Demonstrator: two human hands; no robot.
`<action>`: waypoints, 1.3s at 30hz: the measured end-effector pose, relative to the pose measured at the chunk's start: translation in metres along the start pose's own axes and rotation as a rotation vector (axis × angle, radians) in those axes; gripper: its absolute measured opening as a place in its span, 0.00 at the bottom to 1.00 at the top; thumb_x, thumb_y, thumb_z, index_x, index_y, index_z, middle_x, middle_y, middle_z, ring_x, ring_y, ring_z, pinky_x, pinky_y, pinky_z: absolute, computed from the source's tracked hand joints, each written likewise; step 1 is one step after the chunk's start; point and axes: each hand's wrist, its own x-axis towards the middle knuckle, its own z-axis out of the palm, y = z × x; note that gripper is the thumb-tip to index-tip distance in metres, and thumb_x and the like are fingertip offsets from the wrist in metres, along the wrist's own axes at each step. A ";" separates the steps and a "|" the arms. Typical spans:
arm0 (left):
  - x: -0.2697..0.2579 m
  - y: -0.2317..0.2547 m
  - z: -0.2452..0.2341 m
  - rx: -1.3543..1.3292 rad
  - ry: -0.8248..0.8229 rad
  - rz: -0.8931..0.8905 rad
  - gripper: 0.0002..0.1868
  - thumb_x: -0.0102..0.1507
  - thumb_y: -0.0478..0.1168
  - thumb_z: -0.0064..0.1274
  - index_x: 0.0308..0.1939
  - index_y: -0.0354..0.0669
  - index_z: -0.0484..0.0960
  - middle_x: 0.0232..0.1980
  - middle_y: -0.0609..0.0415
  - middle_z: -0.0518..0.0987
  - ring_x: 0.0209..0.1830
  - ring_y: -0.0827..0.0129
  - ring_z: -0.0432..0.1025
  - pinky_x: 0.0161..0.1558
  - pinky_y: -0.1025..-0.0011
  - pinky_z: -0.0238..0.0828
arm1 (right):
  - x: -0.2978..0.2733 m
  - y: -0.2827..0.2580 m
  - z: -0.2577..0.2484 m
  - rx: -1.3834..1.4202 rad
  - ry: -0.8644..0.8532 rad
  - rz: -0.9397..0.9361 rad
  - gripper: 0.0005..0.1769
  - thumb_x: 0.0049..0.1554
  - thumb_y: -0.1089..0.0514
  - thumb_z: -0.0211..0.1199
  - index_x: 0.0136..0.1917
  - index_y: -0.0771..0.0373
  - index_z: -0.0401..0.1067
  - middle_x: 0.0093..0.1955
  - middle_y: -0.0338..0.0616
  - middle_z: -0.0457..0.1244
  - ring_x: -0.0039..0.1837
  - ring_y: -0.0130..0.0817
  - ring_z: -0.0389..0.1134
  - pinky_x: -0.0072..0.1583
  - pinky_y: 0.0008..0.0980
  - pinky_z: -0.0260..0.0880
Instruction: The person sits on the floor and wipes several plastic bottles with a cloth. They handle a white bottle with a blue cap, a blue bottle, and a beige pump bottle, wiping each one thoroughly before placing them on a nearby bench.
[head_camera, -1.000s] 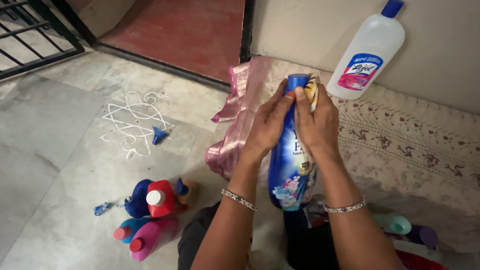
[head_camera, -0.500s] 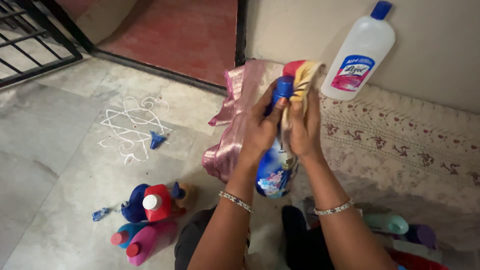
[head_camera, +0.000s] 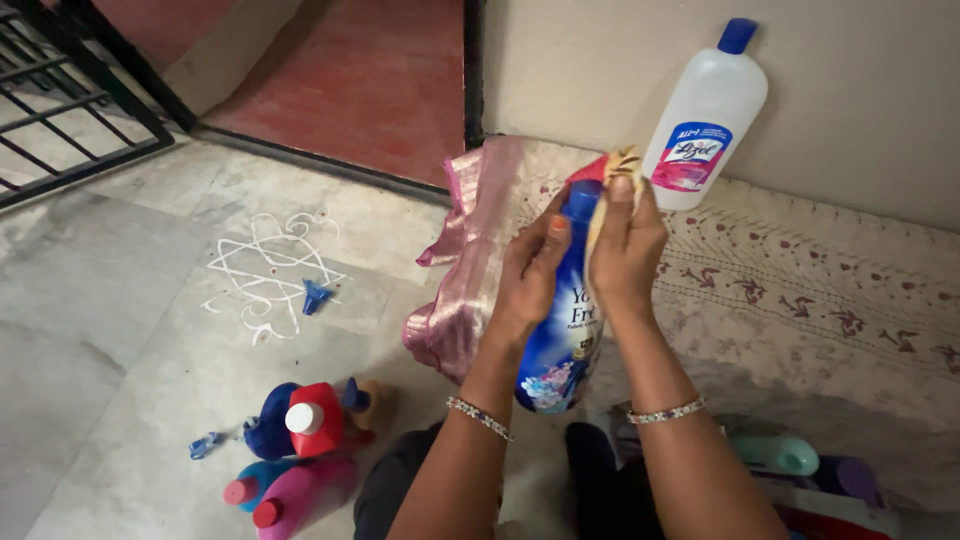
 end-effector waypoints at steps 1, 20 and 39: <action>0.000 0.002 0.002 -0.008 -0.015 0.022 0.35 0.73 0.55 0.46 0.73 0.29 0.68 0.70 0.41 0.75 0.72 0.65 0.67 0.73 0.68 0.58 | 0.003 0.005 -0.001 0.018 0.032 0.018 0.21 0.74 0.47 0.49 0.54 0.67 0.72 0.43 0.43 0.65 0.45 0.30 0.65 0.50 0.33 0.67; 0.007 0.011 0.004 0.163 0.265 -0.078 0.29 0.64 0.48 0.60 0.60 0.24 0.80 0.46 0.45 0.85 0.43 0.73 0.76 0.46 0.75 0.75 | -0.009 0.018 0.013 0.059 0.003 -0.005 0.19 0.76 0.50 0.45 0.62 0.67 0.69 0.51 0.50 0.67 0.53 0.43 0.68 0.57 0.38 0.70; 0.011 0.028 -0.010 -0.053 0.424 0.004 0.19 0.61 0.40 0.66 0.50 0.29 0.87 0.42 0.53 0.86 0.39 0.77 0.76 0.45 0.79 0.74 | -0.039 0.010 0.022 -0.008 -0.131 -0.139 0.24 0.73 0.50 0.43 0.72 0.70 0.63 0.62 0.59 0.66 0.64 0.49 0.70 0.64 0.42 0.67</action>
